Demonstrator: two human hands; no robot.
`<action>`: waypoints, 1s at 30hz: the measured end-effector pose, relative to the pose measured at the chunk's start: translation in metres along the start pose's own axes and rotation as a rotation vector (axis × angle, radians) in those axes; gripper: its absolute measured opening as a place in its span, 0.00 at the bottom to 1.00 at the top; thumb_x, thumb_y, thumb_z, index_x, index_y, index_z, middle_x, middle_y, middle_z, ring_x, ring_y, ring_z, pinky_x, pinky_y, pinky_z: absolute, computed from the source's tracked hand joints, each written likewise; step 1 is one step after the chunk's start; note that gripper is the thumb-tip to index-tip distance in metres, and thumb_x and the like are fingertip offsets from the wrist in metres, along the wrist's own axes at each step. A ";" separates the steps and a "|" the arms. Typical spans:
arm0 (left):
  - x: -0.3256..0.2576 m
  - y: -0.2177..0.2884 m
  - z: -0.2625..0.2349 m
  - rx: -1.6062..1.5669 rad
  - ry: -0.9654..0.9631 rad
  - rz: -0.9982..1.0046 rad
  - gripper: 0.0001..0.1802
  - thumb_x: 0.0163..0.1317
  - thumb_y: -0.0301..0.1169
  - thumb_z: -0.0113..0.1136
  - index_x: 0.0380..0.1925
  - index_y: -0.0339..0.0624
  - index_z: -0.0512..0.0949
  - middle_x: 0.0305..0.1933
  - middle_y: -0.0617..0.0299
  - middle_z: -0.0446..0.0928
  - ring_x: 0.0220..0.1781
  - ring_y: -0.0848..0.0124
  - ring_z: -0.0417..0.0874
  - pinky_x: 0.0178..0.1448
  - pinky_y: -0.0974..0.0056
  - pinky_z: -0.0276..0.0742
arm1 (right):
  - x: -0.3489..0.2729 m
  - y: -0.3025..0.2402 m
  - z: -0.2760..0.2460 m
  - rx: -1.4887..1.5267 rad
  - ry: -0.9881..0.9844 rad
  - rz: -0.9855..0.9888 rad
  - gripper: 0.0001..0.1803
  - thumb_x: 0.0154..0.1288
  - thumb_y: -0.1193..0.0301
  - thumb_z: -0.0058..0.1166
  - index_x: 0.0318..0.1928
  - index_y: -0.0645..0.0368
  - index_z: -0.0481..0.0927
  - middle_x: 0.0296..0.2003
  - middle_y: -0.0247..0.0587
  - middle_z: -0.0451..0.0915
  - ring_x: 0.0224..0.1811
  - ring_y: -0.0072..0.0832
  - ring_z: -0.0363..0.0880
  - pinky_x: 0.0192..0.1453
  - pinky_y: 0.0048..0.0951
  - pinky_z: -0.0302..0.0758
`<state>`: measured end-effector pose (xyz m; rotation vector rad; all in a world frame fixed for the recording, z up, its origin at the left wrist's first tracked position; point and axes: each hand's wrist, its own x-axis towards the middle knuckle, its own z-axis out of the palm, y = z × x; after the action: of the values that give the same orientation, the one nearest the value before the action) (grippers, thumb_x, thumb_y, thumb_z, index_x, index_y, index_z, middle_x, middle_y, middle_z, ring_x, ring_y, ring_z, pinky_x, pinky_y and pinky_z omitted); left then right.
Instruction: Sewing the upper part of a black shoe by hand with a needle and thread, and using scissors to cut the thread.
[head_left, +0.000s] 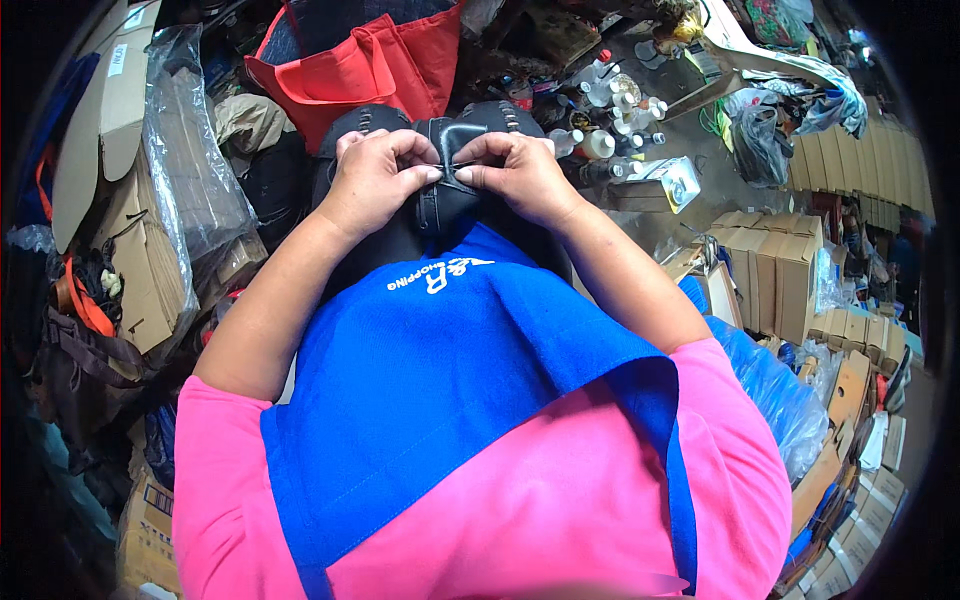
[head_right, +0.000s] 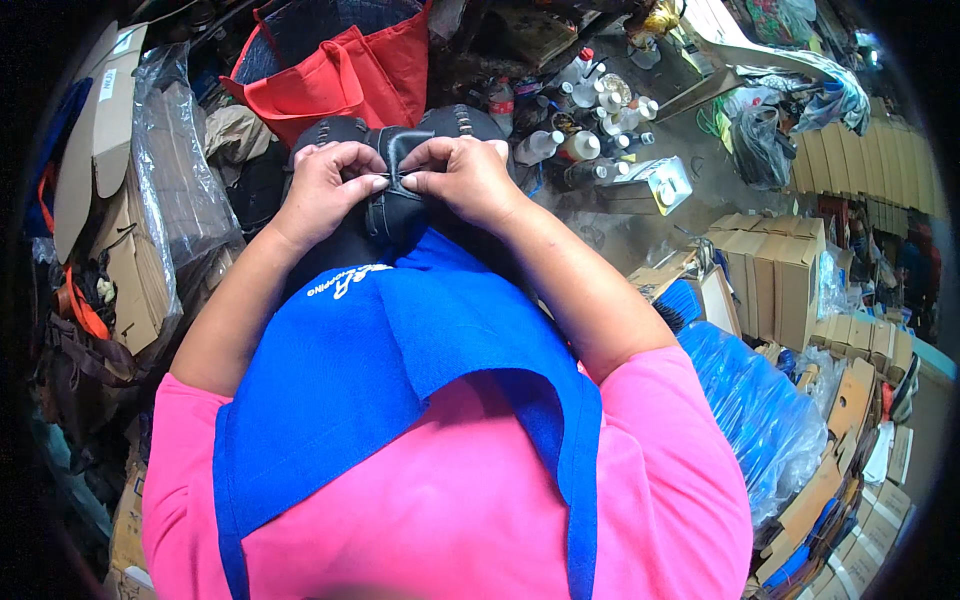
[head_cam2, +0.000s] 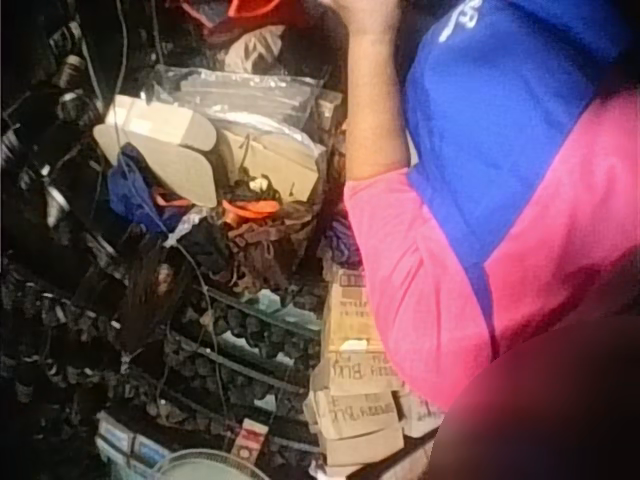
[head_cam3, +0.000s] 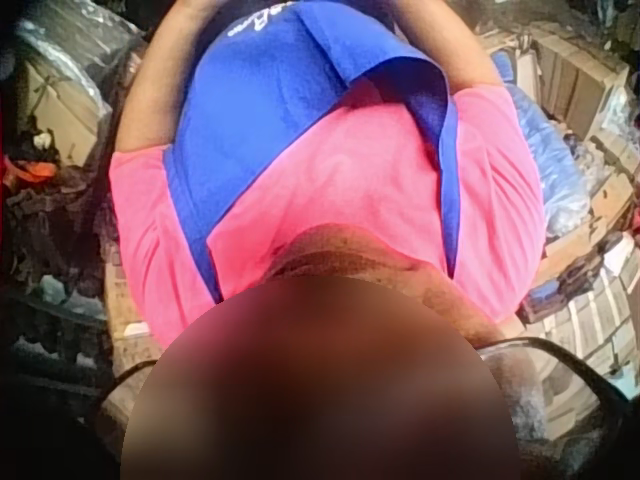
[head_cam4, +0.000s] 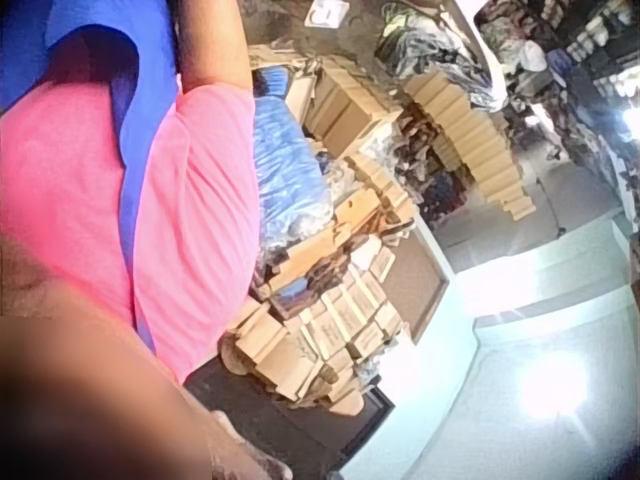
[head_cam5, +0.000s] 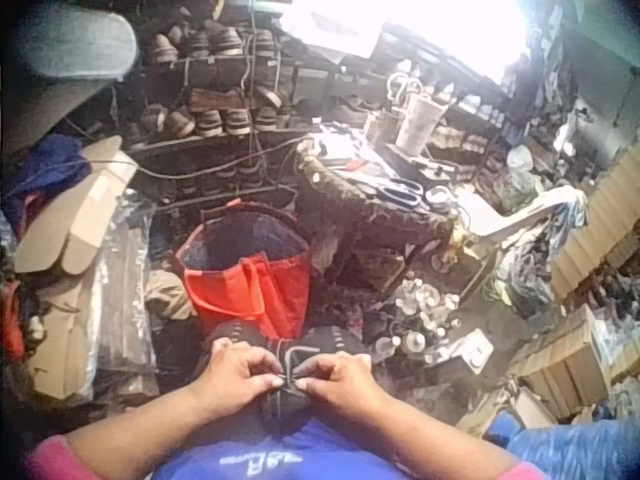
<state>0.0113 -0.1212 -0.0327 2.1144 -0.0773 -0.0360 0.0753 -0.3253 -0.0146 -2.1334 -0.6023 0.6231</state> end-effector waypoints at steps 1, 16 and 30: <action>0.001 0.000 -0.001 0.001 0.001 0.000 0.08 0.46 0.26 0.69 0.28 0.40 0.82 0.27 0.64 0.79 0.37 0.70 0.77 0.48 0.62 0.70 | 0.000 -0.004 -0.001 -0.019 0.005 0.035 0.10 0.57 0.71 0.66 0.39 0.59 0.85 0.34 0.31 0.83 0.35 0.14 0.77 0.42 0.21 0.75; -0.002 0.031 -0.030 0.672 -0.162 0.341 0.06 0.58 0.26 0.53 0.36 0.47 0.75 0.32 0.62 0.78 0.40 0.62 0.77 0.52 0.56 0.62 | 0.009 -0.032 -0.020 -0.802 -0.174 -0.310 0.03 0.63 0.68 0.51 0.35 0.50 0.77 0.27 0.39 0.79 0.40 0.38 0.80 0.53 0.40 0.65; -0.074 -0.073 -0.155 -1.031 0.310 0.018 0.07 0.69 0.32 0.53 0.35 0.41 0.74 0.38 0.62 0.76 0.46 0.69 0.78 0.62 0.61 0.69 | -0.011 0.028 -0.080 0.941 0.244 0.087 0.08 0.63 0.69 0.61 0.37 0.59 0.79 0.34 0.35 0.80 0.36 0.22 0.78 0.51 0.30 0.76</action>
<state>-0.0512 0.0537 -0.0150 1.0703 0.0940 0.2198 0.1217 -0.3932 0.0095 -1.3108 -0.0352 0.5309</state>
